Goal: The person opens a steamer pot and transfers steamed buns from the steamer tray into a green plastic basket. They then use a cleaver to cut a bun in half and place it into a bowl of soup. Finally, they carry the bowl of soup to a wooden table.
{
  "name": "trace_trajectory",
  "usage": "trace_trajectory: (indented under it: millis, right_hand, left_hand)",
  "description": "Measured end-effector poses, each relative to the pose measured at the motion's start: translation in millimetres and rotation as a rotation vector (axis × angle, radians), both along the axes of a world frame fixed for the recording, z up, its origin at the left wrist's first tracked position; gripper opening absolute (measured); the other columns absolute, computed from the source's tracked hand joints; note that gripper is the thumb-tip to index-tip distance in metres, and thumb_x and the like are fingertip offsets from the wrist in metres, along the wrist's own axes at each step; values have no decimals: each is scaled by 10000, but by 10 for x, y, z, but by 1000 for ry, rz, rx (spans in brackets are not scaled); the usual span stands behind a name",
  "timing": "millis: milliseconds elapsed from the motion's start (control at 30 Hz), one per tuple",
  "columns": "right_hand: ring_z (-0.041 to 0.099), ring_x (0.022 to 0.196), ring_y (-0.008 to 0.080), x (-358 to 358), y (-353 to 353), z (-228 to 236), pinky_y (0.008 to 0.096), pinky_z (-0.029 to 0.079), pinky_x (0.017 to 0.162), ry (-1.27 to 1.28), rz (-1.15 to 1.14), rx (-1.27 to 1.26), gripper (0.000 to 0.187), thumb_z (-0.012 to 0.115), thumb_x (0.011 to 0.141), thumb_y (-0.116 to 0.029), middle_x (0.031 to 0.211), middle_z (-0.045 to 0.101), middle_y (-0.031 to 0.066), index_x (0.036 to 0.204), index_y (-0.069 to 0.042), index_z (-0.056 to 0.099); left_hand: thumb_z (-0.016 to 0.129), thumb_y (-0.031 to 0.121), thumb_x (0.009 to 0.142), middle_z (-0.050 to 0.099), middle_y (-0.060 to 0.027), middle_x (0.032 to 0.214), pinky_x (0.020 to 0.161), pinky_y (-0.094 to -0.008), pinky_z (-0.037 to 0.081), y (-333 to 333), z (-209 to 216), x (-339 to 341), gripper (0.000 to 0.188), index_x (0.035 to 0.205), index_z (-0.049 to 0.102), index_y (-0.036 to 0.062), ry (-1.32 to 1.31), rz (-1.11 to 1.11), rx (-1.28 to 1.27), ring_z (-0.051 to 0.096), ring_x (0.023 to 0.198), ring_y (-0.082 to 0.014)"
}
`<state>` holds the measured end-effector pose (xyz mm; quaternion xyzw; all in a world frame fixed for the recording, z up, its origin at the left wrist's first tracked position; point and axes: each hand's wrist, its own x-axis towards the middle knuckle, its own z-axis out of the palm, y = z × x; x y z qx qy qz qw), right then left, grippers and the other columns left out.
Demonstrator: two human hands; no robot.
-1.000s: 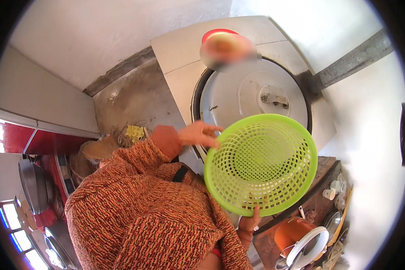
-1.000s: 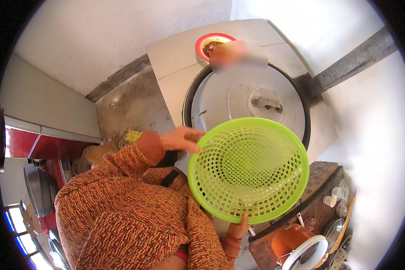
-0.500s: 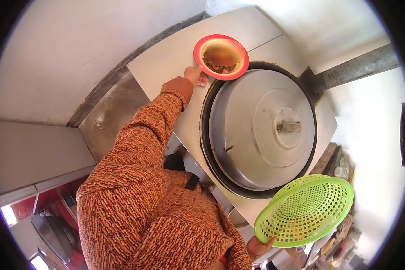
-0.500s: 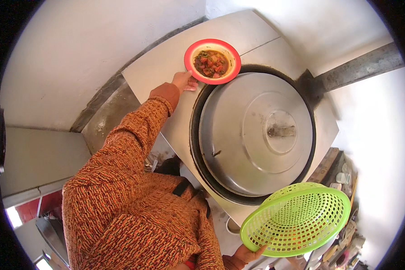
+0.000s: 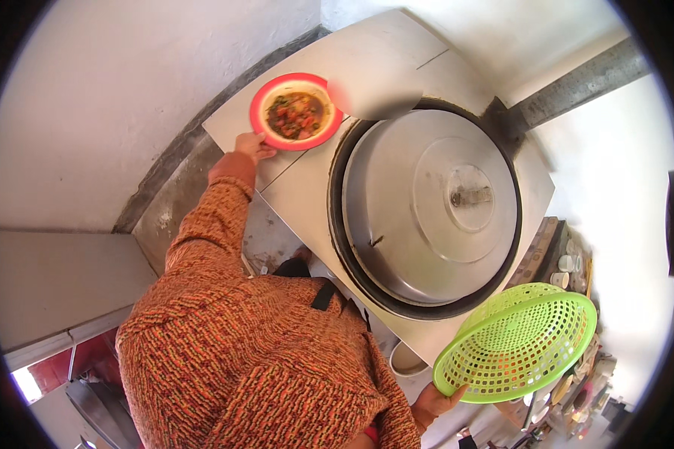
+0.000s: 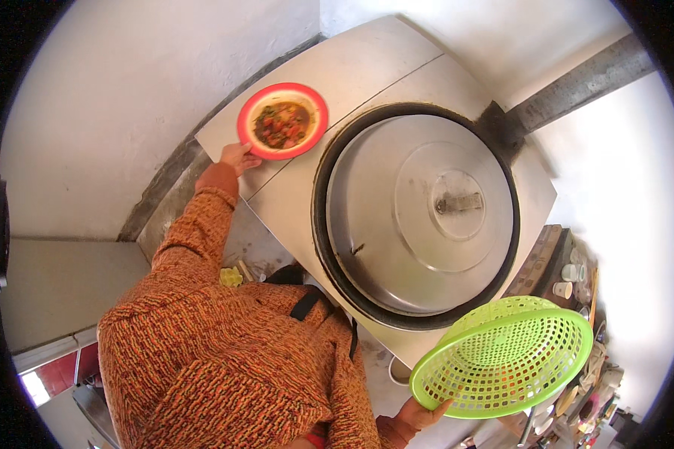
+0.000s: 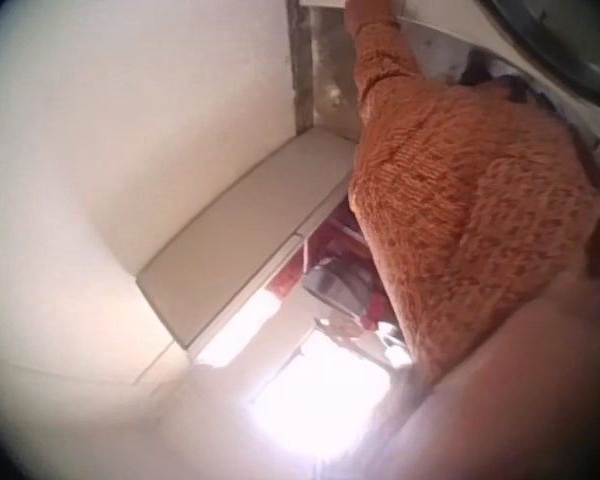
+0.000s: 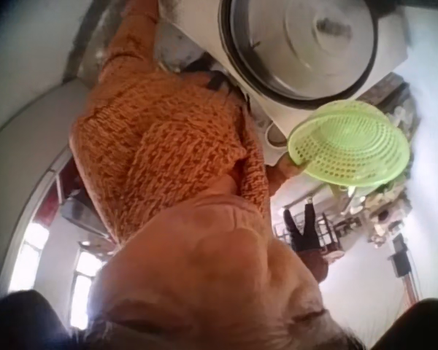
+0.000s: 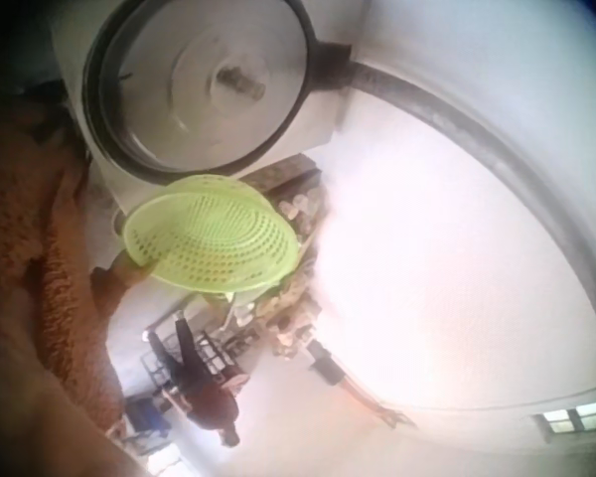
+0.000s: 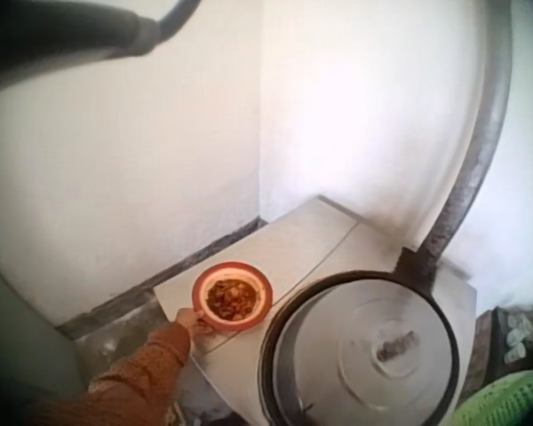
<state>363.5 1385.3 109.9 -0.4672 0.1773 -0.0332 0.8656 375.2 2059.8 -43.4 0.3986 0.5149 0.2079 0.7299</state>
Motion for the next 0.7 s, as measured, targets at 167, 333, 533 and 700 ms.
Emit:
trace_trajectory:
  millis: [167,333,533,700]
  right_hand:
    - [351,1287,282,121,-131,17,448,265,1093,-53,15,62,521,419,962,-329,1424,350,124,1392,-49,329]
    - [361,1279,285,113,-193,21,449,272,1090,-63,-49,78,519,424,961,-322,1414,359,133,1385,-39,326]
    - [366,1273,281,-83,-353,-67,448,290,1078,-47,-112,50,561,458,947,-331,1405,367,136,1407,-56,290]
    - [401,1255,261,-361,-404,-193,421,326,1058,-37,-122,25,519,453,949,-290,1384,405,116,1397,-65,319]
  left_hand:
    - [516,93,906,626,-183,860,570,-399,583,-53,-76,-465,197,1028,541,-61,-14,13,-28,644,671,-309]
    - [544,128,906,617,-192,900,581,-397,583,-318,-52,-559,243,1052,520,-65,-100,37,-53,645,699,-313]
    - [590,221,894,575,-192,862,559,-387,573,-688,12,-528,332,1022,496,-69,-6,197,-25,619,675,-300]
    - [619,202,849,557,-60,731,470,-257,479,-1626,514,10,205,932,562,24,94,12,477,551,595,-139]
